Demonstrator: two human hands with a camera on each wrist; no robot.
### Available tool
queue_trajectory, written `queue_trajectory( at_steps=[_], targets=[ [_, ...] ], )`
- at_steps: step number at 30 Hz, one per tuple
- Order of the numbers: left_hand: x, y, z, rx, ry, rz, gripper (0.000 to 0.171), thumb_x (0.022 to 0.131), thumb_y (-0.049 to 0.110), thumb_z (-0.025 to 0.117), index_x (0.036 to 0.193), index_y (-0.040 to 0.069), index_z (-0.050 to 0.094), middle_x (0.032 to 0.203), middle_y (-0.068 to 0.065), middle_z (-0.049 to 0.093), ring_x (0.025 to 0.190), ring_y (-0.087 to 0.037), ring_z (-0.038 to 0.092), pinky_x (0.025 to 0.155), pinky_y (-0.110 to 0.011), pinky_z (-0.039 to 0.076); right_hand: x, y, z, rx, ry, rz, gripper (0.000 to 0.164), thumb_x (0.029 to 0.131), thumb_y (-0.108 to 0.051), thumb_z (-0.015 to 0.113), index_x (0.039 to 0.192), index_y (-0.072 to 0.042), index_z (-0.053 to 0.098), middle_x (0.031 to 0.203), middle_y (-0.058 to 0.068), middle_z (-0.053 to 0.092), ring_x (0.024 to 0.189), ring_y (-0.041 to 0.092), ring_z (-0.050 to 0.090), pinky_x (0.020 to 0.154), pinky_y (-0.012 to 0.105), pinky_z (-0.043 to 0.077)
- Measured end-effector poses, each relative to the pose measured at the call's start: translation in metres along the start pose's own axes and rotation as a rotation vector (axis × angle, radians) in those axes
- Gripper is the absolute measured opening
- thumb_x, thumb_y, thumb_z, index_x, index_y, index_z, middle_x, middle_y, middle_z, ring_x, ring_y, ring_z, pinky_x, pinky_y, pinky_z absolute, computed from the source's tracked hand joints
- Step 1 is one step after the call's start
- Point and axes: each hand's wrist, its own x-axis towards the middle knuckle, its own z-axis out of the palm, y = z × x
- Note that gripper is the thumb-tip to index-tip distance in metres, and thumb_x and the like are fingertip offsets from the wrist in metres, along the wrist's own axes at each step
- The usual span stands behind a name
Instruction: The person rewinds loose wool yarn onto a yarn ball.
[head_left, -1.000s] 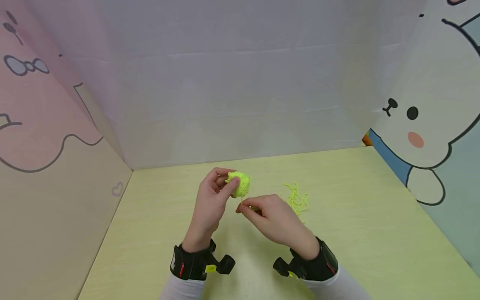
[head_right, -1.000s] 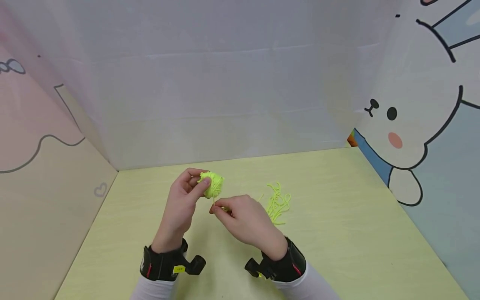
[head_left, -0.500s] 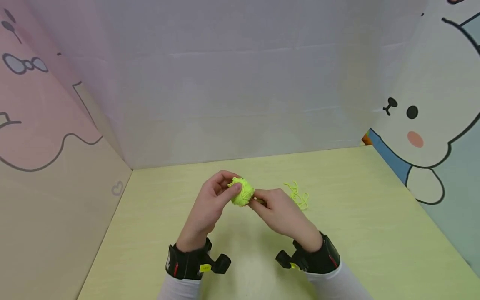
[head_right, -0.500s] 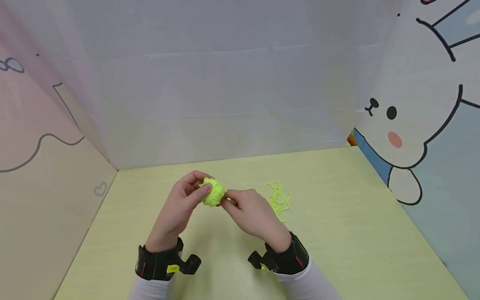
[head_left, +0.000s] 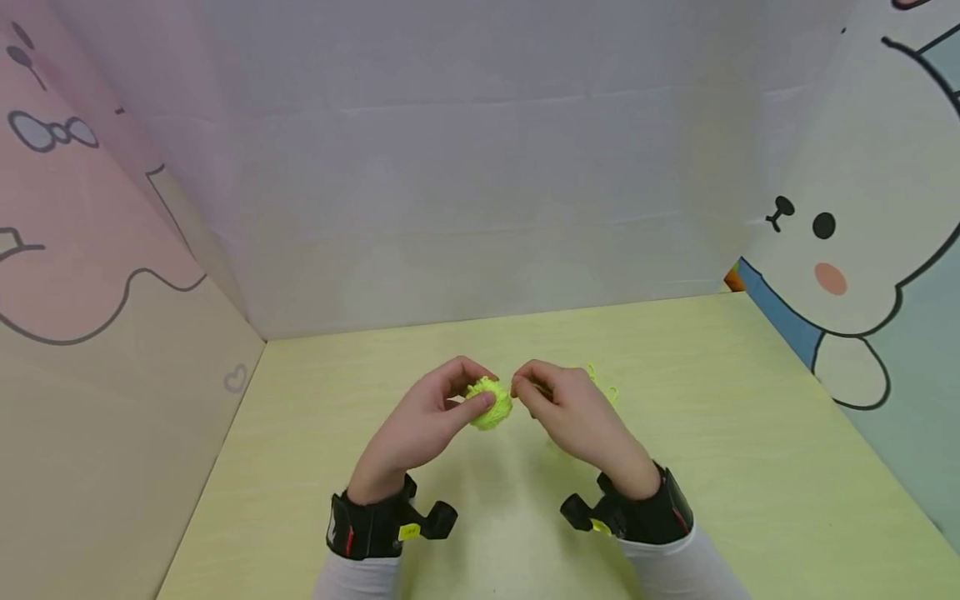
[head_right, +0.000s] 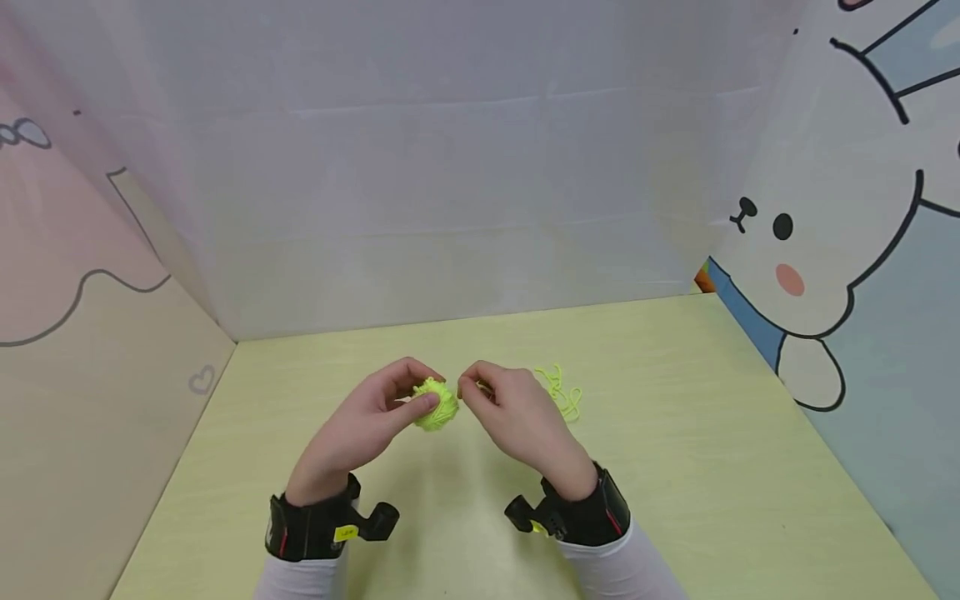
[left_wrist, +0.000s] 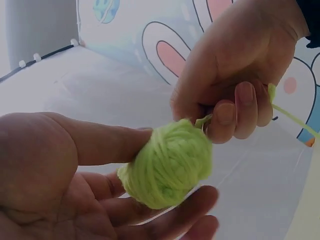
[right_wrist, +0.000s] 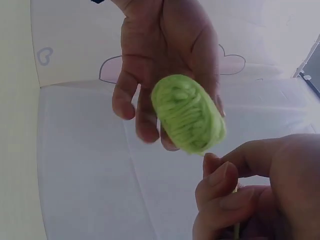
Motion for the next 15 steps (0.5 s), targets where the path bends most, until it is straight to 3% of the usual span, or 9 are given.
queue_trajectory(
  at_steps=[6, 15],
  targets=[
    [0.001, -0.003, 0.005, 0.055, -0.017, -0.038, 0.02, 0.107, 0.018, 0.07, 0.126, 0.016, 0.065, 0.118, -0.004, 0.066, 0.095, -0.023, 0.074, 0.082, -0.038, 0.064, -0.002, -0.001, -0.002, 0.021, 0.046, 0.005, 0.024, 0.114, -0.03, 0.055, 0.104, -0.016, 0.073, 0.073, -0.003, 0.055, 0.052, 0.014, 0.043, 0.05, 0.031, 0.038],
    [0.006, -0.005, 0.009, 0.053, 0.119, -0.075, 0.025, 0.107, 0.02, 0.07, 0.128, 0.009, 0.061, 0.123, -0.01, 0.065, 0.096, -0.022, 0.074, 0.082, -0.041, 0.064, -0.007, -0.012, -0.004, 0.045, 0.074, -0.022, 0.02, 0.113, -0.027, 0.06, 0.11, -0.012, 0.074, 0.071, -0.005, 0.054, 0.053, 0.014, 0.045, 0.049, 0.031, 0.037]
  ],
)
